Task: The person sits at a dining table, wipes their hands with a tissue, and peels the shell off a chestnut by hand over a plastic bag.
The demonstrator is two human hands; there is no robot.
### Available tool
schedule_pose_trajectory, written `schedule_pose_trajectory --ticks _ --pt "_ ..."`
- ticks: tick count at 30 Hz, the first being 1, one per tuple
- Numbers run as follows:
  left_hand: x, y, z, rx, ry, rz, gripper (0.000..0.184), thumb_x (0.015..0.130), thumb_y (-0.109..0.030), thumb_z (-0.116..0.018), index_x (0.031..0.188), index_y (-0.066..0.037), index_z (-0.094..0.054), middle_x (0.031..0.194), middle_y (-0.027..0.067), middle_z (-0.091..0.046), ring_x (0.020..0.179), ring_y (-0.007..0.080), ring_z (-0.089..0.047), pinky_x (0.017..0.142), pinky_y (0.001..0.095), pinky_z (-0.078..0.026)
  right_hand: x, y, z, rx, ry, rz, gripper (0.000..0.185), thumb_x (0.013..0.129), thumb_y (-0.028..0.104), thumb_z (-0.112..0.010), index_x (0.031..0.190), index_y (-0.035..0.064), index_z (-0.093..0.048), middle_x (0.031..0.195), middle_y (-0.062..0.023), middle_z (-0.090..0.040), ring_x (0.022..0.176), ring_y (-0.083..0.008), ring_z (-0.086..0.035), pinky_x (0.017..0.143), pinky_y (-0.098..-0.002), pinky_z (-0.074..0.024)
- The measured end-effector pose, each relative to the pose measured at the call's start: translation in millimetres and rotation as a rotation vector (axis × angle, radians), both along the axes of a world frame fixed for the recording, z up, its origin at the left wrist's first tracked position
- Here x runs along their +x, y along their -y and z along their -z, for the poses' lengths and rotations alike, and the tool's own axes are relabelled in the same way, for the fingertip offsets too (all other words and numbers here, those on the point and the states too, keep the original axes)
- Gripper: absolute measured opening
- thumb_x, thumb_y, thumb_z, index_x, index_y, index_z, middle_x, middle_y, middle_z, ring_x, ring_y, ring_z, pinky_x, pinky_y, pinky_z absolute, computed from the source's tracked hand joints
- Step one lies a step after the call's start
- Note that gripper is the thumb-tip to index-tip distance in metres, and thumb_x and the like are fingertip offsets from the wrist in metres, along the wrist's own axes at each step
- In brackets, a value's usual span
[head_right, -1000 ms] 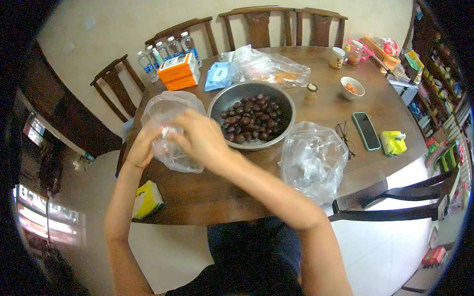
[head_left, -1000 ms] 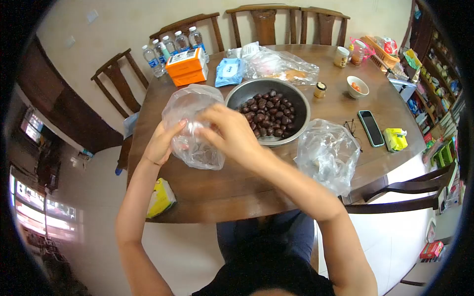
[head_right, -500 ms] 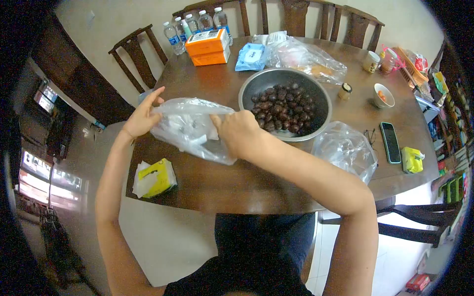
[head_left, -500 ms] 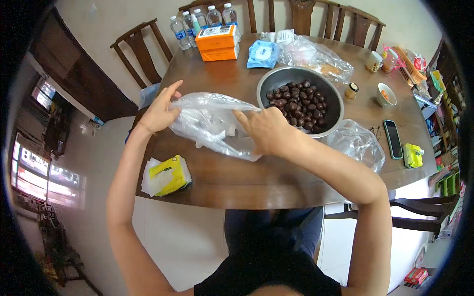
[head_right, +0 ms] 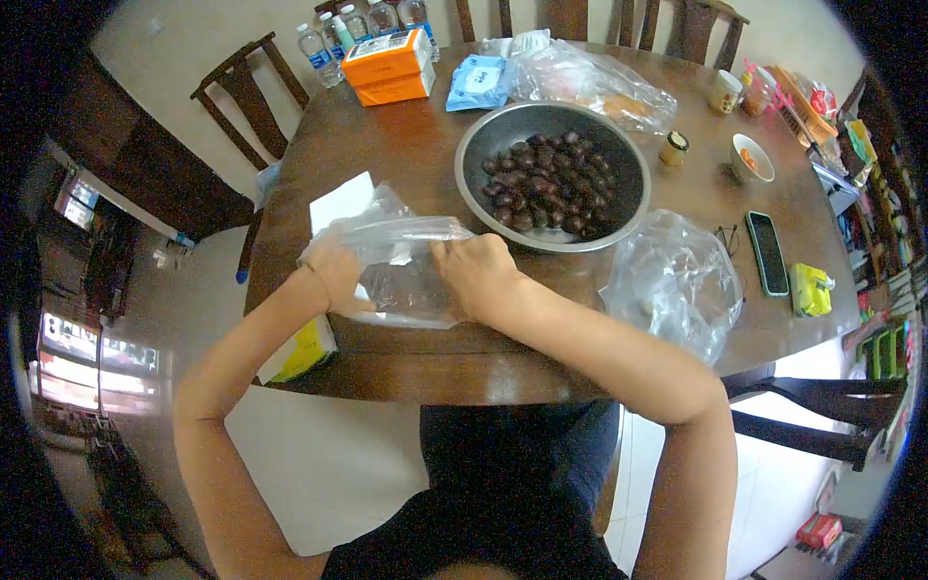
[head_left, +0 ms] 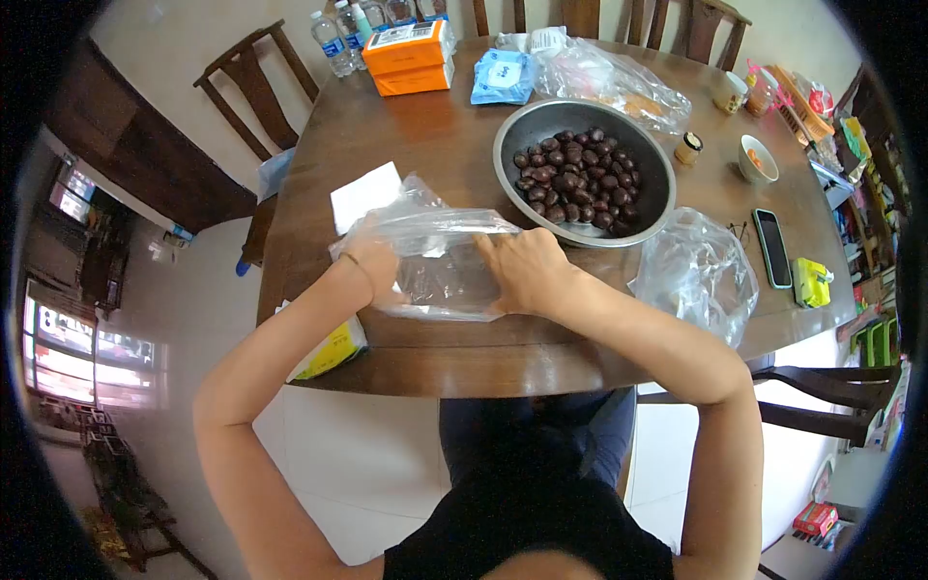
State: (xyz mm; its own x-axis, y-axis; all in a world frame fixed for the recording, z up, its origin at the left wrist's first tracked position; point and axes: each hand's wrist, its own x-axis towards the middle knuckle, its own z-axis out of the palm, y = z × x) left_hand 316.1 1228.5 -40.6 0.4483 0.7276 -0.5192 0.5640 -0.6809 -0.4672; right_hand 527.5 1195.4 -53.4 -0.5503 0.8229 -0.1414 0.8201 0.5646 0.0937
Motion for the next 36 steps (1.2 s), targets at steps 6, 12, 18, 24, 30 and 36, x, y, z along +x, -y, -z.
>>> schedule_pose_trajectory --ticks 6,12,18,24,30,36 --pt "2 -4 14 -0.132 -0.169 -0.079 0.068 0.061 -0.062 -0.057 0.093 -0.003 -0.068 0.096 0.0154 -0.064 0.092 0.0268 -0.062 0.090 0.0391 -0.040 -4 -20 31 0.002 -0.098 0.049 0.077 0.059 0.054 -0.072 0.109 0.0012 -0.048 0.087 -0.0127 -0.063 0.079 -0.0254 -0.064 0.063 -0.0341 -0.0494" --pt "10 -1 -15 -0.116 0.107 -0.176 0.053 0.066 -0.051 -0.062 0.087 -0.003 -0.068 0.092 0.0171 -0.064 0.081 0.0299 -0.064 0.072 0.0379 -0.051 3 -18 15 -0.043 -0.375 0.027 0.060 0.068 0.036 -0.072 0.110 0.0006 -0.048 0.094 -0.0169 -0.060 0.082 -0.0319 -0.062 0.070 -0.0392 -0.0501" --pt "2 -15 -5 -0.022 0.465 0.044 0.060 0.063 -0.034 -0.073 0.113 -0.007 -0.054 0.090 0.0162 -0.061 0.083 0.0321 -0.062 0.073 0.0385 -0.050 1 -6 7 0.085 -0.548 0.042 0.065 0.070 0.037 -0.068 0.119 0.0008 -0.046 0.101 -0.0191 -0.058 0.079 -0.0305 -0.063 0.066 -0.0383 -0.0513" --pt "8 -41 0 -0.116 0.247 -0.158 0.096 0.046 -0.035 -0.081 0.128 -0.010 -0.038 0.109 0.0193 -0.055 0.100 0.0305 -0.057 0.086 0.0380 -0.046 -17 -20 16 -0.085 -0.137 0.106 0.094 0.062 0.060 -0.067 0.132 0.0039 -0.037 0.118 -0.0150 -0.052 0.085 -0.0262 -0.063 0.068 -0.0344 -0.0497" --pt "15 -63 3 -0.162 0.083 -0.234 0.119 0.036 -0.037 -0.086 0.136 -0.013 -0.026 0.130 0.0171 -0.044 0.118 0.0290 -0.046 0.095 0.0361 -0.041 -15 -14 20 -0.133 -0.004 0.062 0.107 0.054 0.057 -0.074 0.137 0.0053 -0.030 0.127 -0.0150 -0.045 0.086 -0.0254 -0.063 0.070 -0.0329 -0.0499" --pt "29 -64 2 -0.268 -0.016 -0.294 0.123 0.036 -0.040 -0.086 0.138 -0.011 -0.024 0.134 0.0149 -0.039 0.122 0.0298 -0.041 0.100 0.0364 -0.036 -31 -20 4 0.122 -0.415 -0.107 0.041 0.078 0.024 -0.059 0.111 0.0012 -0.051 0.109 -0.0183 -0.055 0.083 -0.0262 -0.061 0.066 -0.0342 -0.0499"
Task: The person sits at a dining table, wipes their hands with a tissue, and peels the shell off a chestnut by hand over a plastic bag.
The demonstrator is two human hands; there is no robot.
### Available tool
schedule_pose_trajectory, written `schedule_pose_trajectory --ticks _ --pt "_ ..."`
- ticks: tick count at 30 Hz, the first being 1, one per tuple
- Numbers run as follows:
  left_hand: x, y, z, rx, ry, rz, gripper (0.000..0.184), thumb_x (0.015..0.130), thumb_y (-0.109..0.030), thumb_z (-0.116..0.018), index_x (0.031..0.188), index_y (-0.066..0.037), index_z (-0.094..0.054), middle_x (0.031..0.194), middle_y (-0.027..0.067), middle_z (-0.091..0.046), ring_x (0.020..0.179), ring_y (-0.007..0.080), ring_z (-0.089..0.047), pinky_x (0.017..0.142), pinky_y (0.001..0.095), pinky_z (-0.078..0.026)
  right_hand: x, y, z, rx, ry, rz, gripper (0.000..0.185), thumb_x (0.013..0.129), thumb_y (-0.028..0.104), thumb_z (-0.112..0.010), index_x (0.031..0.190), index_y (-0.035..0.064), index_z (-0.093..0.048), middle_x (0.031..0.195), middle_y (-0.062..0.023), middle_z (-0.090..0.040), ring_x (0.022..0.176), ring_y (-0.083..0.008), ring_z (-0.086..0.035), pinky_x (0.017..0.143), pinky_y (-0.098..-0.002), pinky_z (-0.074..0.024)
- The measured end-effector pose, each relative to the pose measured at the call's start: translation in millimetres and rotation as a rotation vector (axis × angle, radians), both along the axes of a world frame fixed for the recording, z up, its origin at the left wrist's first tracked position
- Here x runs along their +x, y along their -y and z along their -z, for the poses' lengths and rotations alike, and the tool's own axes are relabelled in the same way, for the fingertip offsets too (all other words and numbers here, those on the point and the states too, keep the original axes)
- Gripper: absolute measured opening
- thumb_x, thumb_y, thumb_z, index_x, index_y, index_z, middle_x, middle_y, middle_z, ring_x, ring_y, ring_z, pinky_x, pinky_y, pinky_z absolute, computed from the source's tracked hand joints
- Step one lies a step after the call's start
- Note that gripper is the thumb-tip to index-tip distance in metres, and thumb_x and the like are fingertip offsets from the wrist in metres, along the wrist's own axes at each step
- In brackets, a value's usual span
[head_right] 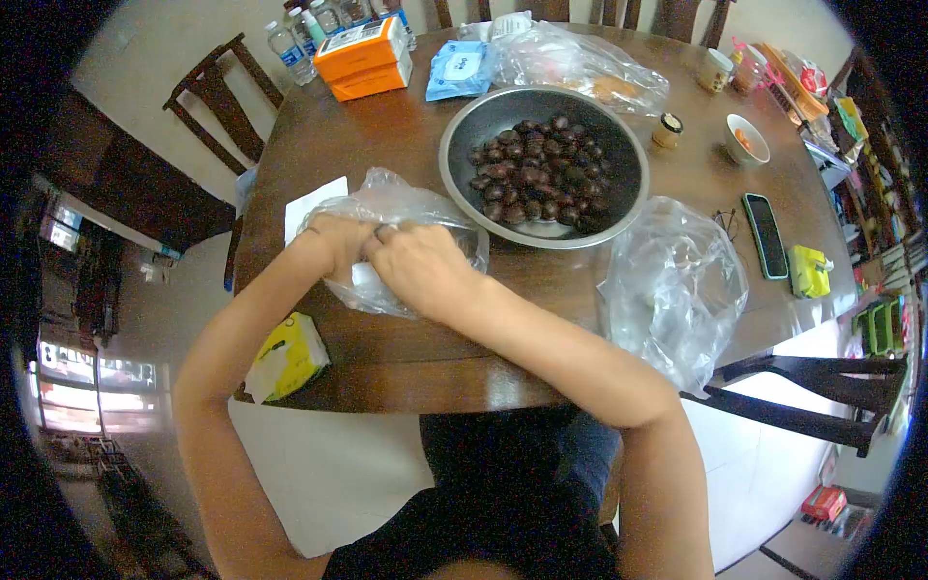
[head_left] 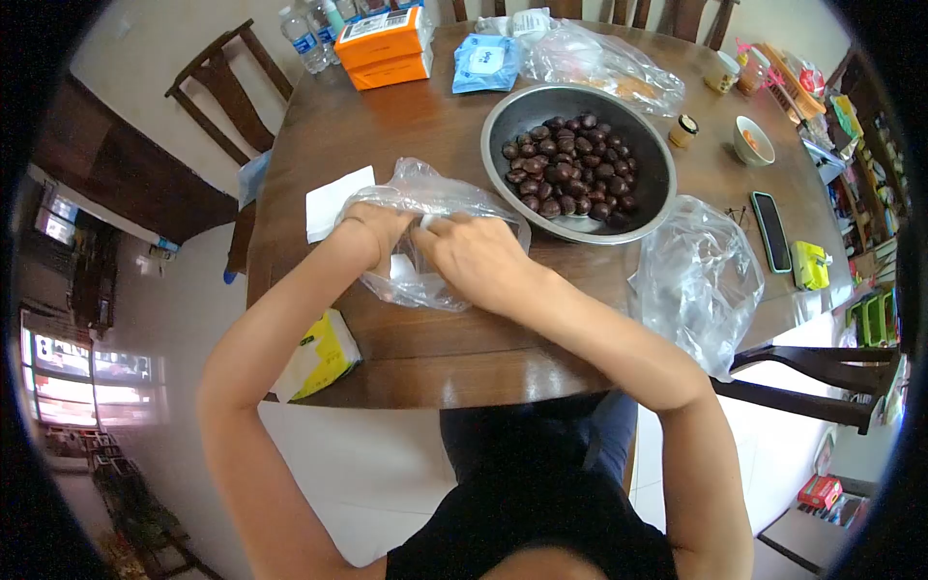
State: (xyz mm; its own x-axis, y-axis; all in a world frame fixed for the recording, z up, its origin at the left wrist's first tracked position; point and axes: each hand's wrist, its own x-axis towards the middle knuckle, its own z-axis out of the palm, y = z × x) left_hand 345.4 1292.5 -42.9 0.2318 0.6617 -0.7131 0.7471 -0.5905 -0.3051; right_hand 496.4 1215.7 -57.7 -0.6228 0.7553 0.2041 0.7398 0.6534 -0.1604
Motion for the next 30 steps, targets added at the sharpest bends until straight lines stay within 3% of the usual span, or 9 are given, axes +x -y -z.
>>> schedule_pose_trajectory --ticks 3,4,7,10,14,16,23,27,30 --pt "-11 16 21 0.299 0.050 0.311 0.131 0.033 -0.041 -0.087 0.140 -0.007 -0.019 0.140 0.0146 -0.030 0.127 0.0307 -0.034 0.102 0.0397 -0.031 -5 -47 55 0.311 -0.110 0.104 0.037 0.080 0.023 -0.052 0.105 -0.0034 -0.052 0.104 -0.0211 -0.056 0.094 -0.0297 -0.055 0.081 -0.0381 -0.0451" --pt "1 26 4 0.212 -0.014 0.245 0.110 0.056 -0.039 -0.079 0.140 -0.003 -0.018 0.143 0.0158 -0.021 0.129 0.0313 -0.029 0.104 0.0424 -0.028 -5 -55 57 0.424 -0.118 0.162 0.038 0.080 0.023 -0.050 0.105 -0.0050 -0.052 0.103 -0.0222 -0.056 0.098 -0.0310 -0.053 0.086 -0.0394 -0.0429" --pt "-6 37 34 0.472 0.002 0.412 0.070 0.077 -0.025 -0.060 0.135 0.000 -0.030 0.141 0.0182 -0.026 0.119 0.0275 -0.042 0.096 0.0403 -0.036 -10 -67 50 -0.088 -0.128 0.141 0.040 0.079 0.024 -0.048 0.103 -0.0074 -0.053 0.105 -0.0241 -0.055 0.103 -0.0354 -0.049 0.095 -0.0416 -0.0351" --pt "-4 69 27 0.725 0.292 0.514 0.039 0.076 -0.010 -0.050 0.113 0.003 -0.054 0.125 0.0185 -0.047 0.100 0.0257 -0.053 0.084 0.0372 -0.043 -11 -68 51 -0.059 -0.189 0.143 0.038 0.075 0.023 -0.053 0.101 -0.0050 -0.056 0.102 -0.0239 -0.057 0.101 -0.0362 -0.052 0.093 -0.0418 -0.0367" --pt "0 72 -13 0.629 0.470 0.617 0.021 0.075 -0.017 -0.054 0.091 -0.004 -0.059 0.090 0.0101 -0.058 0.082 0.0226 -0.054 0.073 0.0362 -0.040 -6 -71 47 -0.242 -0.239 0.089 0.040 0.071 0.018 -0.057 0.105 -0.0033 -0.055 0.095 -0.0214 -0.061 0.098 -0.0335 -0.054 0.092 -0.0429 -0.0370" --pt "-7 54 -23 0.650 0.595 0.617 0.010 0.070 -0.013 -0.055 0.079 -0.009 -0.056 0.082 0.0078 -0.057 0.078 0.0227 -0.055 0.073 0.0359 -0.041 -7 -62 57 0.074 -0.335 0.083 0.037 0.070 0.011 -0.058 0.106 0.0002 -0.055 0.101 -0.0189 -0.060 0.103 -0.0307 -0.053 0.095 -0.0431 -0.0353" --pt "3 39 -33 0.460 1.001 0.342 0.020 0.071 0.002 -0.051 0.089 -0.003 -0.058 0.090 0.0132 -0.061 0.088 0.0297 -0.058 0.077 0.0399 -0.045 92 115 -38 0.006 -0.518 -0.075 0.035 0.081 0.024 -0.059 0.112 0.0090 -0.057 0.120 -0.0107 -0.053 0.121 -0.0278 -0.041 0.102 -0.0536 -0.0242" --pt "38 88 -75 0.211 1.364 0.281 0.026 0.071 0.007 -0.049 0.093 -0.003 -0.059 0.096 0.0138 -0.062 0.092 0.0312 -0.059 0.082 0.0392 -0.045 227 141 -39 0.061 -0.378 0.454 0.037 0.069 0.023 -0.069 0.104 0.0122 -0.060 0.110 -0.0114 -0.055 0.113 -0.0280 -0.046 0.098 -0.0456 -0.0303" --pt "104 114 -66 -0.025 1.501 0.533 0.029 0.073 0.005 -0.051 0.101 -0.002 -0.058 0.101 0.0128 -0.060 0.099 0.0295 -0.056 0.087 0.0369 -0.043 285 124 -9 0.221 -0.112 0.810 0.062 0.070 0.025 -0.071 0.125 0.0093 -0.045 0.102 -0.0150 -0.060 0.100 -0.0282 -0.053 0.087 -0.0423 -0.0380"
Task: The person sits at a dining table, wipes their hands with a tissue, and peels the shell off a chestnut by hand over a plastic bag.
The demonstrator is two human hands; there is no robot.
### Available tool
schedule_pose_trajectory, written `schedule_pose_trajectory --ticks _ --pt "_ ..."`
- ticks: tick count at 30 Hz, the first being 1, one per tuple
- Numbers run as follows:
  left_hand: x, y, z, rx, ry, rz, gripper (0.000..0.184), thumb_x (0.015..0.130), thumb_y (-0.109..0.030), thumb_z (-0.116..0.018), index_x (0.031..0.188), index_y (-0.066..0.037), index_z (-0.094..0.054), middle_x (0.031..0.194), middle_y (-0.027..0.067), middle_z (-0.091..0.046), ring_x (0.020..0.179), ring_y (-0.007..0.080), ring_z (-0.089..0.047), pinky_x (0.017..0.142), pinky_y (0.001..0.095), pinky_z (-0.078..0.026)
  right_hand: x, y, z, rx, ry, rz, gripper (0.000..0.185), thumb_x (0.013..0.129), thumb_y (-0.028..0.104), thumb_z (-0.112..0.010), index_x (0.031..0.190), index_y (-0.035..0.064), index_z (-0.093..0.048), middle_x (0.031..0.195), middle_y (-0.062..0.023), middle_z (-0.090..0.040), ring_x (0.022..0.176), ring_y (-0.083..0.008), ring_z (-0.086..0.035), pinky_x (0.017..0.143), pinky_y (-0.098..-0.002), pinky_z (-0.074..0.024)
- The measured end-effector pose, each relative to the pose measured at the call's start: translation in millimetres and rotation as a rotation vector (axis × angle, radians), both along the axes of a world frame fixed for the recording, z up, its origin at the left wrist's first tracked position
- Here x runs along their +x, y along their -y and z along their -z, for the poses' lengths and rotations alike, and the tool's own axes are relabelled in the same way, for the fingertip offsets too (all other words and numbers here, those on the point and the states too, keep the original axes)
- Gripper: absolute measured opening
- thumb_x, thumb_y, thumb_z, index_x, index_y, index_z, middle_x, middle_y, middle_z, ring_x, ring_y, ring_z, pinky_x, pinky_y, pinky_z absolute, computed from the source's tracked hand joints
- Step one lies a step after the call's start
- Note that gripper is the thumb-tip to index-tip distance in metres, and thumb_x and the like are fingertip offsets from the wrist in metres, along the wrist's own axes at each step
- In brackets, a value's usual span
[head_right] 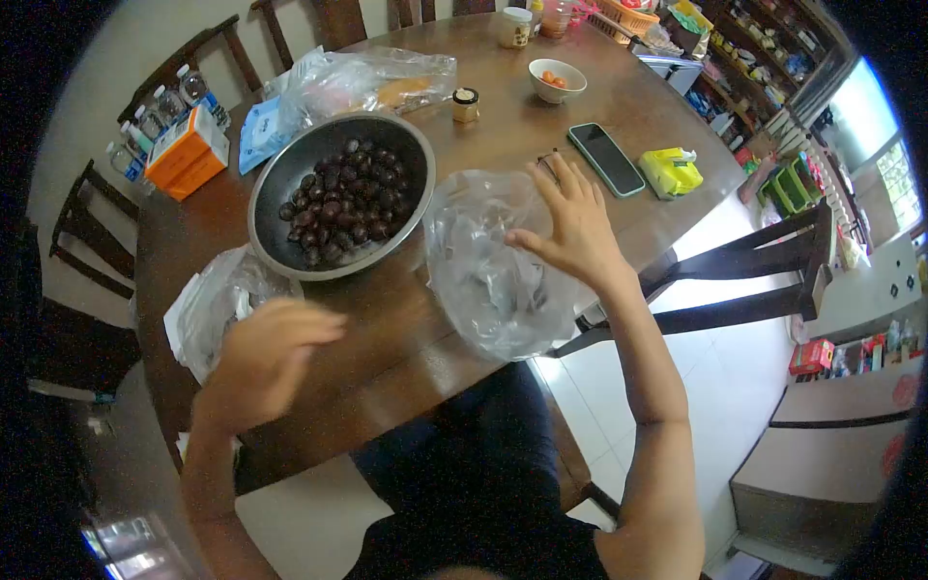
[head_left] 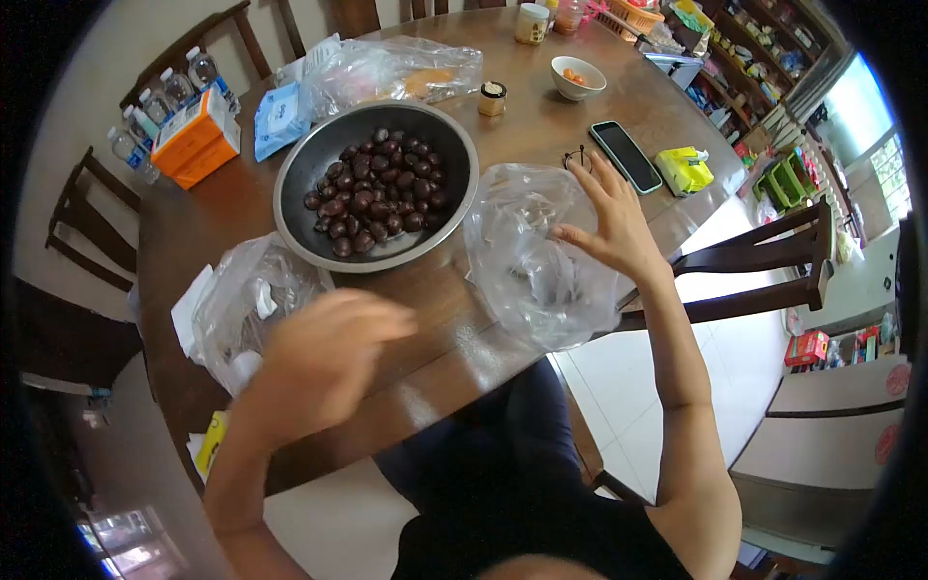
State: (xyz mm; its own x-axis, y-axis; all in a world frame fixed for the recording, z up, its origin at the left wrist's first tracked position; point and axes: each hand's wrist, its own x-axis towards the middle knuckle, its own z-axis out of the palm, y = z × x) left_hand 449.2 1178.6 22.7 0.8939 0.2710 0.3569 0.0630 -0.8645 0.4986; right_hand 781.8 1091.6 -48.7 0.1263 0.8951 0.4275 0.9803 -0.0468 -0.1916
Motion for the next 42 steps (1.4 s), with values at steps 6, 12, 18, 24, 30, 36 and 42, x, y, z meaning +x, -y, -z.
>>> schedule_pose_trajectory --ticks 6,12,18,24,30,36,42 --pt "103 3 79 0.365 -0.109 0.236 0.063 0.073 -0.030 -0.063 0.122 0.001 -0.039 0.101 0.0175 -0.060 0.098 0.0340 -0.056 0.104 0.0443 -0.024 17 -16 28 -0.297 -0.733 -0.088 0.066 0.073 0.002 -0.066 0.133 0.0070 -0.038 0.083 -0.0081 -0.057 0.075 -0.0147 -0.052 0.067 -0.0271 -0.0426" --pt "39 12 47 0.305 -0.684 0.043 0.061 0.069 -0.055 -0.060 0.089 0.003 -0.059 0.064 0.0171 -0.060 0.072 0.0303 -0.061 0.100 0.0434 -0.027 0 2 -25 -0.178 -0.782 -0.357 0.054 0.072 -0.011 -0.057 0.121 0.0113 -0.054 0.085 -0.0061 -0.051 0.075 -0.0159 -0.049 0.067 -0.0277 -0.0410" --pt "-21 -1 30 0.050 -0.761 -0.312 0.062 0.071 -0.061 -0.055 0.069 0.000 -0.065 0.072 0.0173 -0.062 0.074 0.0309 -0.058 0.087 0.0423 -0.034 -27 -20 1 -0.353 -0.376 -0.393 0.049 0.071 0.005 -0.064 0.118 0.0143 -0.056 0.104 -0.0112 -0.054 0.094 -0.0275 -0.056 0.078 -0.0370 -0.0460" --pt "-43 3 33 -0.144 -0.368 -0.327 0.029 0.084 -0.031 -0.054 0.086 -0.005 -0.066 0.083 0.0096 -0.065 0.083 0.0263 -0.059 0.100 0.0471 -0.026 -50 -9 -41 -0.131 -0.173 -0.466 0.066 0.061 0.027 -0.075 0.121 0.0108 -0.052 0.123 -0.0118 -0.049 0.114 -0.0311 -0.046 0.093 -0.0427 -0.0397" --pt "-15 9 23 0.101 -0.018 -0.091 0.017 0.079 -0.013 -0.060 0.095 -0.010 -0.064 0.090 0.0057 -0.064 0.077 0.0211 -0.060 0.083 0.0392 -0.046 -88 -4 -33 0.000 0.005 -0.605 0.028 0.071 0.010 -0.064 0.099 0.0086 -0.061 0.082 -0.0021 -0.058 0.080 -0.0203 -0.053 0.073 -0.0310 -0.0406" --pt "8 12 78 0.123 -0.380 -0.163 0.032 0.077 -0.015 -0.060 0.109 -0.010 -0.056 0.105 0.0069 -0.056 0.081 0.0242 -0.061 0.060 0.0362 -0.051 -96 -17 18 -0.352 0.240 -0.500 0.077 0.062 0.047 -0.071 0.125 0.0103 -0.047 0.112 -0.0098 -0.052 0.107 -0.0251 -0.046 0.094 -0.0459 -0.0325" --pt "-14 -2 89 0.009 -0.528 -0.425 0.073 0.067 -0.033 -0.070 0.129 -0.011 -0.037 0.115 0.0132 -0.049 0.088 0.0309 -0.060 0.068 0.0404 -0.050 -78 -70 44 -0.409 0.088 -0.845 0.096 0.058 0.051 -0.073 0.134 0.0073 -0.036 0.134 -0.0131 -0.041 0.127 -0.0300 -0.033 0.107 -0.0518 -0.0158"
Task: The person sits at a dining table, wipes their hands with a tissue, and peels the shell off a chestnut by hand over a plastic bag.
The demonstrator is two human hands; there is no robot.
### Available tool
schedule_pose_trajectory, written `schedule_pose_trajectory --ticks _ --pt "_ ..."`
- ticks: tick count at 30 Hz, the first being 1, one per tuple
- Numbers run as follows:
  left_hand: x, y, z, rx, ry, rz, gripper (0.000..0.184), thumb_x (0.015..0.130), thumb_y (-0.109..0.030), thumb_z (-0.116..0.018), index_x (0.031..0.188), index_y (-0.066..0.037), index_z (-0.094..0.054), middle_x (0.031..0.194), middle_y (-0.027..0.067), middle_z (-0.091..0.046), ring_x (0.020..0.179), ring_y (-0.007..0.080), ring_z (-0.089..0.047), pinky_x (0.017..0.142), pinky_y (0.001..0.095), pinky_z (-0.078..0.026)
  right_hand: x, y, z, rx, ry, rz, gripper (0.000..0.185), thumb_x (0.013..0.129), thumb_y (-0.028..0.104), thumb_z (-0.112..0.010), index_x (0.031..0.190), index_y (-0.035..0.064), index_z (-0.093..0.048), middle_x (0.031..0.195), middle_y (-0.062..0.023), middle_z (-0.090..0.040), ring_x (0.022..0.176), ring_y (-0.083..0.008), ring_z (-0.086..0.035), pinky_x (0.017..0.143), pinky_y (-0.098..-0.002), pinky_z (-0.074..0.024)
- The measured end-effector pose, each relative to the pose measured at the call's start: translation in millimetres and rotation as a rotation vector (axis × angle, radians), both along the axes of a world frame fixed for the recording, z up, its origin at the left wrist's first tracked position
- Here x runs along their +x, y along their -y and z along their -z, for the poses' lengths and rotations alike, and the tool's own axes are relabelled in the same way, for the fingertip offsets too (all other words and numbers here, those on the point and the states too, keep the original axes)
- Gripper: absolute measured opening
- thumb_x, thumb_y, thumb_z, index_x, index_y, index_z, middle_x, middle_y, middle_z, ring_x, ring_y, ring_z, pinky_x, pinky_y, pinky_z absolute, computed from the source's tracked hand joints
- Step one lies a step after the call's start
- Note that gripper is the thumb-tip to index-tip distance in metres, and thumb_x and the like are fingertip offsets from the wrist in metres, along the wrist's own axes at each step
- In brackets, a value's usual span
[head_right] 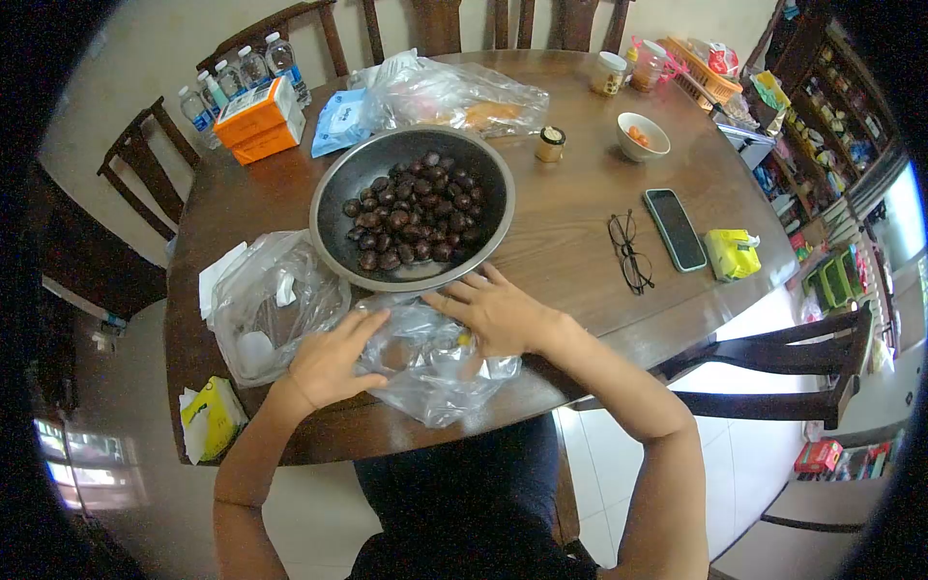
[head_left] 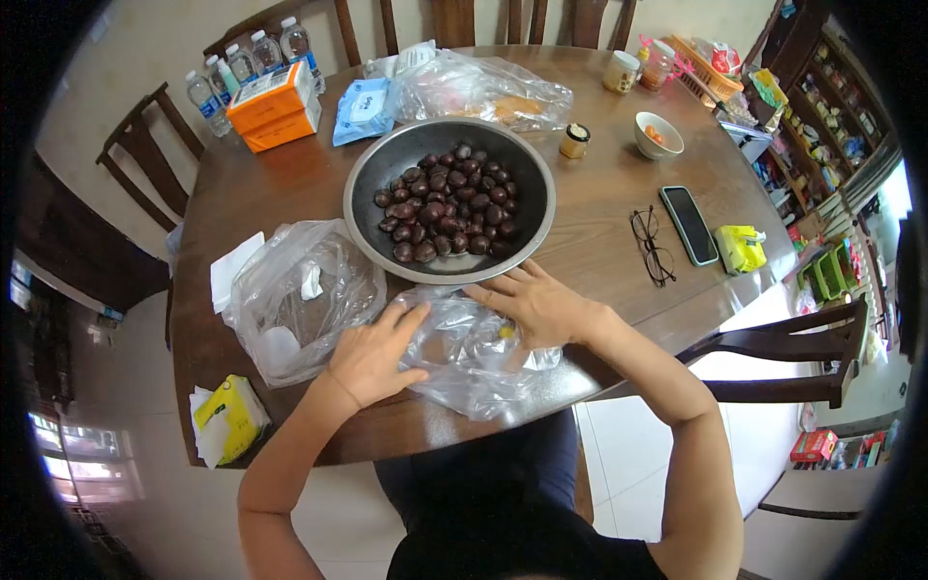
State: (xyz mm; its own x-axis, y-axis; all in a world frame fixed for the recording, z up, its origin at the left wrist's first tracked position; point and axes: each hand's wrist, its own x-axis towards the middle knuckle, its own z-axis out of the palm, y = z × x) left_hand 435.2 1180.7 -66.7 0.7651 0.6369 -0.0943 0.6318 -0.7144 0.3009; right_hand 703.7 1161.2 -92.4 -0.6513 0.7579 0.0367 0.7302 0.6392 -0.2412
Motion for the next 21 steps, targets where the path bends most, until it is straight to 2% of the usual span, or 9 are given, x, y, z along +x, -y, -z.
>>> schedule_pose_trajectory --ticks 2,5,6,9,11,13,16,18,21 --pt "-6 -3 6 -0.046 0.076 -0.040 0.087 0.062 -0.033 -0.073 0.134 -0.009 -0.031 0.122 0.0155 -0.043 0.095 0.0343 -0.056 0.078 0.0432 -0.046 8 -9 -4 -0.089 -0.186 -0.069 0.097 0.052 0.051 -0.076 0.131 0.0059 -0.041 0.129 -0.0124 -0.048 0.123 -0.0293 -0.040 0.106 -0.0518 -0.0153" --pt "-9 -5 8 -0.094 0.132 -0.029 0.090 0.062 -0.031 -0.073 0.136 -0.008 -0.028 0.125 0.0157 -0.042 0.101 0.0316 -0.053 0.084 0.0414 -0.041 35 -9 0 -0.341 -0.529 0.032 0.090 0.052 0.049 -0.078 0.125 0.0054 -0.049 0.115 -0.0118 -0.059 0.115 -0.0297 -0.049 0.107 -0.0506 -0.0144" --pt "-9 -5 7 -0.135 0.123 -0.039 0.090 0.062 -0.031 -0.073 0.136 -0.008 -0.027 0.126 0.0154 -0.042 0.104 0.0303 -0.051 0.086 0.0401 -0.038 40 -3 -9 -0.277 -0.609 0.068 0.064 0.063 0.037 -0.077 0.114 0.0043 -0.059 0.105 -0.0104 -0.064 0.104 -0.0253 -0.057 0.102 -0.0464 -0.0302" --pt "-10 -4 1 -0.245 0.139 -0.058 0.092 0.061 -0.029 -0.074 0.137 -0.006 -0.028 0.127 0.0150 -0.042 0.105 0.0267 -0.050 0.089 0.0363 -0.033 62 1 -31 -0.558 -0.991 0.305 0.034 0.075 0.017 -0.069 0.105 0.0017 -0.063 0.104 -0.0108 -0.063 0.092 -0.0181 -0.061 0.091 -0.0378 -0.0438" --pt "-11 0 -4 -0.298 0.204 -0.063 0.092 0.059 -0.027 -0.077 0.136 -0.006 -0.031 0.127 0.0154 -0.043 0.098 0.0245 -0.053 0.088 0.0340 -0.032 58 -9 -49 -0.371 -1.130 0.365 0.019 0.081 0.013 -0.064 0.096 0.0018 -0.065 0.086 -0.0071 -0.066 0.081 -0.0122 -0.061 0.071 -0.0246 -0.0493" --pt "-13 7 -14 -0.252 0.248 -0.017 0.084 0.061 -0.026 -0.076 0.133 -0.005 -0.038 0.126 0.0144 -0.046 0.099 0.0240 -0.053 0.089 0.0348 -0.032 35 -30 -70 -0.110 -0.896 0.314 0.019 0.082 0.013 -0.063 0.095 -0.0005 -0.064 0.082 -0.0046 -0.065 0.075 -0.0121 -0.060 0.067 -0.0241 -0.0479" --pt "-14 24 -30 -0.145 0.327 -0.001 0.067 0.066 -0.022 -0.073 0.125 -0.004 -0.047 0.124 0.0131 -0.051 0.099 0.0237 -0.053 0.089 0.0357 -0.033 4 -68 -73 0.159 -0.055 0.418 0.022 0.074 0.022 -0.067 0.081 0.0016 -0.064 0.082 -0.0133 -0.065 0.077 -0.0275 -0.063 0.068 -0.0344 -0.0492" --pt "-15 33 -36 -0.081 0.345 -0.004 0.055 0.070 -0.017 -0.069 0.120 -0.004 -0.052 0.122 0.0123 -0.053 0.100 0.0244 -0.054 0.090 0.0360 -0.033 -11 -93 -58 0.148 0.373 0.495 0.017 0.070 0.022 -0.067 0.078 0.0069 -0.068 0.078 -0.0114 -0.066 0.076 -0.0262 -0.065 0.066 -0.0334 -0.0511" --pt "-19 39 -41 -0.061 0.360 0.023 0.040 0.074 -0.010 -0.064 0.113 -0.004 -0.057 0.120 0.0115 -0.055 0.102 0.0262 -0.053 0.091 0.0363 -0.034 -13 -117 -33 0.155 0.430 0.492 0.017 0.068 0.023 -0.068 0.072 0.0068 -0.068 0.076 -0.0115 -0.066 0.074 -0.0255 -0.065 0.066 -0.0336 -0.0516"
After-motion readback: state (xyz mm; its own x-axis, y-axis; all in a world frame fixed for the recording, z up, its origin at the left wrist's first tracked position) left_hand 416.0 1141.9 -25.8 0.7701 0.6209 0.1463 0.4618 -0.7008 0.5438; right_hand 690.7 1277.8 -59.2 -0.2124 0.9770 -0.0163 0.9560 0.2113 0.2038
